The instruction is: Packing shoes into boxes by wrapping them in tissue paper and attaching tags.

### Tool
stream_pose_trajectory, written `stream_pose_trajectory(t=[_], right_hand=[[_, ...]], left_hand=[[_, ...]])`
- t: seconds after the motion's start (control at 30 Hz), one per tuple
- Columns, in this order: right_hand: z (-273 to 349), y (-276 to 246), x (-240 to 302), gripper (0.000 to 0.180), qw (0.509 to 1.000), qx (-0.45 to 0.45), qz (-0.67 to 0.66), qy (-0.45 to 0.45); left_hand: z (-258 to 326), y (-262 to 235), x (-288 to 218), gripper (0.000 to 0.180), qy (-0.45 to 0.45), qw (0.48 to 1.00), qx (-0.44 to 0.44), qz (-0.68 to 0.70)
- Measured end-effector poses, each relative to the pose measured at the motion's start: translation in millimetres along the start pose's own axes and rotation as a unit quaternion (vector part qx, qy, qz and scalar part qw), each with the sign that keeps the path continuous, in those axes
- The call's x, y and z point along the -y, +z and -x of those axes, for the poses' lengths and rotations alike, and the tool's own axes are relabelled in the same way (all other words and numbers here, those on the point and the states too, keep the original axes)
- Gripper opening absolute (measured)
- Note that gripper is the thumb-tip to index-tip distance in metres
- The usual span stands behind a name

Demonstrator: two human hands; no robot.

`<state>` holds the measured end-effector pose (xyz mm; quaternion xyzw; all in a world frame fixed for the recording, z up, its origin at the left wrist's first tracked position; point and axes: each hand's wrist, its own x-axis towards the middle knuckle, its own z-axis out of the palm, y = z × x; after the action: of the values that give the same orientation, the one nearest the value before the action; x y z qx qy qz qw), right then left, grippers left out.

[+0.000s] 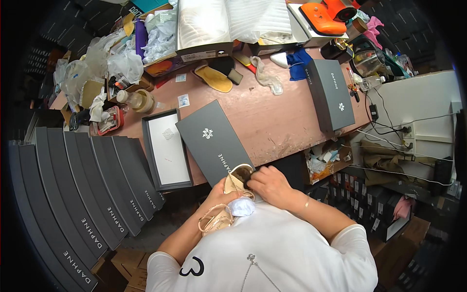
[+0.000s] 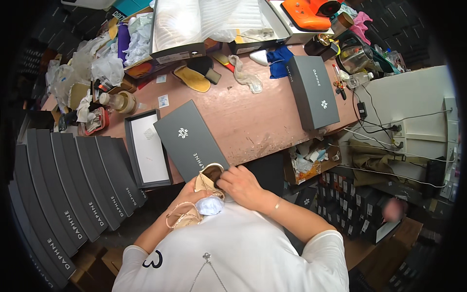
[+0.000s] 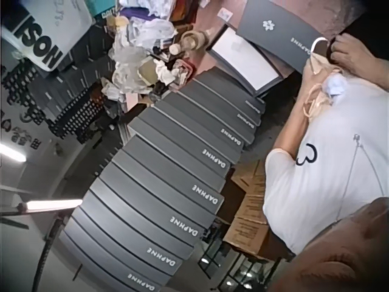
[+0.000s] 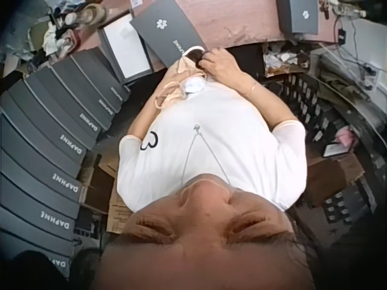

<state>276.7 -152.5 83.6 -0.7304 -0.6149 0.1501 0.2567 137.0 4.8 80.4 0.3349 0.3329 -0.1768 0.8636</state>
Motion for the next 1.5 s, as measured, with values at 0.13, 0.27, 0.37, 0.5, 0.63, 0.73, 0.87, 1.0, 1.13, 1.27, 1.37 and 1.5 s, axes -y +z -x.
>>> stream_pose_trajectory(t=[0.13,0.27,0.37,0.5,0.63,0.73,0.87,1.0,1.13,1.27,1.37,1.5], right_hand=[[-11,3,0,0.015,1.0,-0.026,0.014,0.008],[8,1,2,0.013,1.0,-0.002,0.002,0.007],[-26,8,-1,0.012,0.999,-0.038,0.008,0.023],[2,4,5,0.015,0.999,0.016,-0.033,0.038],[-23,9,-15,0.017,1.0,-0.011,-0.012,0.024],[-60,10,-54,0.014,0.989,-0.121,-0.055,0.061],[-75,9,-111,0.019,0.966,-0.215,-0.061,0.13],[-82,9,-123,0.024,0.96,-0.233,0.002,0.155],[-61,-9,-57,0.033,0.901,-0.008,-0.375,0.218],[-50,-16,-12,0.032,0.905,0.046,-0.393,0.157],[-42,-10,-3,0.034,0.913,0.04,-0.384,0.134],[-45,-4,13,0.031,0.965,-0.002,-0.247,0.089]], left_hand=[[-3,-4,2,0.046,0.006,1.0,0.01,-0.026],[-6,-7,6,0.045,0.001,1.0,0.002,-0.024],[-3,3,-2,0.045,-0.014,0.999,0.003,-0.034],[-3,-1,2,0.046,0.01,0.999,0.007,-0.039],[-7,7,0,0.047,-0.002,0.999,0.023,-0.034],[-13,7,-2,0.047,0.016,0.999,0.013,-0.025],[-19,-1,-7,0.043,0.061,0.997,-0.03,0.047],[-24,-19,-6,0.04,0.106,0.986,-0.106,0.075],[-27,-22,-4,0.036,0.147,0.976,-0.146,0.074],[-21,-13,-6,0.034,0.172,0.97,-0.12,0.12],[-16,-16,-6,0.039,0.174,0.967,-0.109,0.153],[-11,-15,1,0.047,0.198,0.96,-0.077,0.181]])
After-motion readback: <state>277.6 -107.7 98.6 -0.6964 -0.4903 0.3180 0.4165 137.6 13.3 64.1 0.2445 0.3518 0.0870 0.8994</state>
